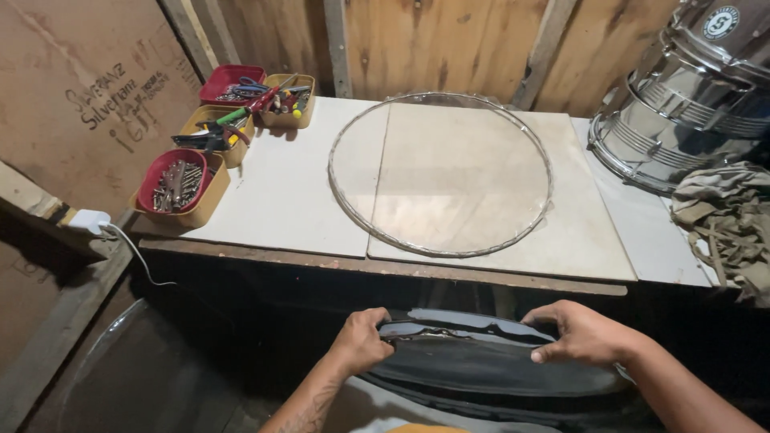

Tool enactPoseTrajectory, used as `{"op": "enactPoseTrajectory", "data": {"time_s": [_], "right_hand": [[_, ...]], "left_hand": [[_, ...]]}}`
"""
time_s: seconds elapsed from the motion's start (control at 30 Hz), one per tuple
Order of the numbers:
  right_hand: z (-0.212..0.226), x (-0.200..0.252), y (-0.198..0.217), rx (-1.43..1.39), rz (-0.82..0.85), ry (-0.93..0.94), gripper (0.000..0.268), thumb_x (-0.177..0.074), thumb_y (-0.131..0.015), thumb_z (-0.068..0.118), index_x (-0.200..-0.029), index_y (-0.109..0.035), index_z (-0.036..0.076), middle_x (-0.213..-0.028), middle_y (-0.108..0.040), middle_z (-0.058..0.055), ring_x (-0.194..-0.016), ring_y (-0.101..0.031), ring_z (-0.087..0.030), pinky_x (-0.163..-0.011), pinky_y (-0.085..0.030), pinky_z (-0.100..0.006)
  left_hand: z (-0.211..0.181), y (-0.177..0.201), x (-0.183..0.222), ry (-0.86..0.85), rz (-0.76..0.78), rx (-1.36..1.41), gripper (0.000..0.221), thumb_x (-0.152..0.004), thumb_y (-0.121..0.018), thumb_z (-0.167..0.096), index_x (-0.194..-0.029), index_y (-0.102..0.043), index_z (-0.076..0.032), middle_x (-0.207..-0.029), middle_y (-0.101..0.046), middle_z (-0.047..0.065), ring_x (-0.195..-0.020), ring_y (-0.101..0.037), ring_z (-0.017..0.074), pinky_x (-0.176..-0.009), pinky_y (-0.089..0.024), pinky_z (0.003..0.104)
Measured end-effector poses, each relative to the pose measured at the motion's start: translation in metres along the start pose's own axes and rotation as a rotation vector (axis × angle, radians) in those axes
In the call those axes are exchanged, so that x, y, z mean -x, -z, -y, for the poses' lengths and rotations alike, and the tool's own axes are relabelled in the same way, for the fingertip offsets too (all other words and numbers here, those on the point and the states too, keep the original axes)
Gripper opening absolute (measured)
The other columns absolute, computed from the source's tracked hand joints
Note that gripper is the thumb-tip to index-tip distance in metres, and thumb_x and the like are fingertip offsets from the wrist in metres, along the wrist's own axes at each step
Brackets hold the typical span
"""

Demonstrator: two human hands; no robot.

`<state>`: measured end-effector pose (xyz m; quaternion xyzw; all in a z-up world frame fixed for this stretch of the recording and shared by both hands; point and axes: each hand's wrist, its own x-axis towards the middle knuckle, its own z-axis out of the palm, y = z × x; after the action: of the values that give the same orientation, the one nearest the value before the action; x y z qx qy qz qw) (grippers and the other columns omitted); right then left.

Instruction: Cutting a plastic drumhead to size using scissors around a metal hoop on a workbench

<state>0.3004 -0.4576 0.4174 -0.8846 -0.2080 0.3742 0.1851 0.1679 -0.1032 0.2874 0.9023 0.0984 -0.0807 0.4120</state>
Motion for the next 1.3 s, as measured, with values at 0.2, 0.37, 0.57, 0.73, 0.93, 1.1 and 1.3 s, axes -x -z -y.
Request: {"op": "enactPoseTrajectory", "data": {"time_s": [0.2,0.37,0.57,0.73,0.93,1.1,1.3], "right_hand": [[0.007,0.005,0.010,-0.083,-0.040,-0.027,0.037,-0.074,-0.093,0.022,-0.110,-0.084,0.017,-0.098,-0.082,0.008,-0.090,-0.071,-0.005,-0.083,-0.050,-0.019],[-0.023,-0.008,0.018,-0.033,-0.114,-0.026,0.065,-0.069,-0.095,0.035,-0.129,-0.075,0.018,-0.135,-0.079,0.008,-0.126,-0.071,-0.006,-0.108,-0.049,-0.024],[-0.041,-0.007,0.023,-0.162,-0.120,-0.014,0.069,-0.059,-0.101,0.032,-0.124,-0.082,0.017,-0.126,-0.084,0.007,-0.118,-0.073,-0.004,-0.104,-0.050,-0.020],[-0.010,0.011,0.017,-0.201,-0.102,0.043,0.038,-0.072,-0.097,0.018,-0.107,-0.084,0.017,-0.093,-0.084,0.007,-0.084,-0.070,-0.006,-0.079,-0.051,-0.018],[-0.032,-0.028,-0.043,-0.090,-0.277,0.212,0.057,-0.061,-0.100,0.027,-0.111,-0.075,0.022,-0.101,-0.081,0.009,-0.093,-0.071,-0.004,-0.086,-0.053,-0.019],[-0.038,-0.037,-0.062,-0.071,-0.160,0.095,0.048,-0.067,-0.095,0.028,-0.110,-0.075,0.024,-0.101,-0.080,0.011,-0.093,-0.071,-0.003,-0.087,-0.052,-0.018],[-0.076,-0.076,-0.117,-0.045,-0.316,0.256,0.078,-0.069,-0.095,0.033,-0.139,-0.061,0.025,-0.138,-0.069,0.001,-0.125,-0.067,-0.014,-0.110,-0.047,-0.027]], "left_hand": [[-0.001,-0.006,-0.014,-0.119,-0.185,-0.017,0.027,-0.057,-0.066,-0.022,-0.083,-0.072,-0.016,-0.073,-0.071,0.006,-0.070,-0.067,0.0252,-0.067,-0.051,0.037],[-0.033,0.023,-0.018,-0.028,-0.171,-0.058,0.030,-0.058,-0.067,-0.027,-0.086,-0.072,-0.019,-0.062,-0.067,0.003,-0.068,-0.067,0.0243,-0.067,-0.053,0.037],[-0.054,0.047,-0.005,-0.080,-0.191,-0.111,0.029,-0.057,-0.064,-0.024,-0.084,-0.073,-0.018,-0.072,-0.072,0.003,-0.070,-0.067,0.0247,-0.065,-0.052,0.037],[-0.032,0.038,-0.008,-0.333,-0.348,-0.133,0.034,-0.055,-0.066,-0.021,-0.087,-0.072,-0.012,-0.074,-0.071,0.005,-0.068,-0.066,0.0287,-0.065,-0.052,0.039],[-0.008,0.017,-0.005,-0.330,-0.313,-0.201,0.019,-0.062,-0.066,-0.022,-0.079,-0.065,-0.014,-0.075,-0.067,0.008,-0.073,-0.065,0.0346,-0.066,-0.049,0.045],[0.016,-0.013,-0.001,-0.257,-0.276,-0.249,0.024,-0.057,-0.067,-0.021,-0.079,-0.065,-0.011,-0.077,-0.069,0.008,-0.076,-0.066,0.0339,-0.070,-0.051,0.043],[0.039,-0.057,-0.008,-0.334,-0.322,-0.322,0.028,-0.057,-0.067,-0.019,-0.084,-0.067,-0.011,-0.079,-0.068,0.009,-0.079,-0.065,0.0372,-0.070,-0.050,0.049]]}}
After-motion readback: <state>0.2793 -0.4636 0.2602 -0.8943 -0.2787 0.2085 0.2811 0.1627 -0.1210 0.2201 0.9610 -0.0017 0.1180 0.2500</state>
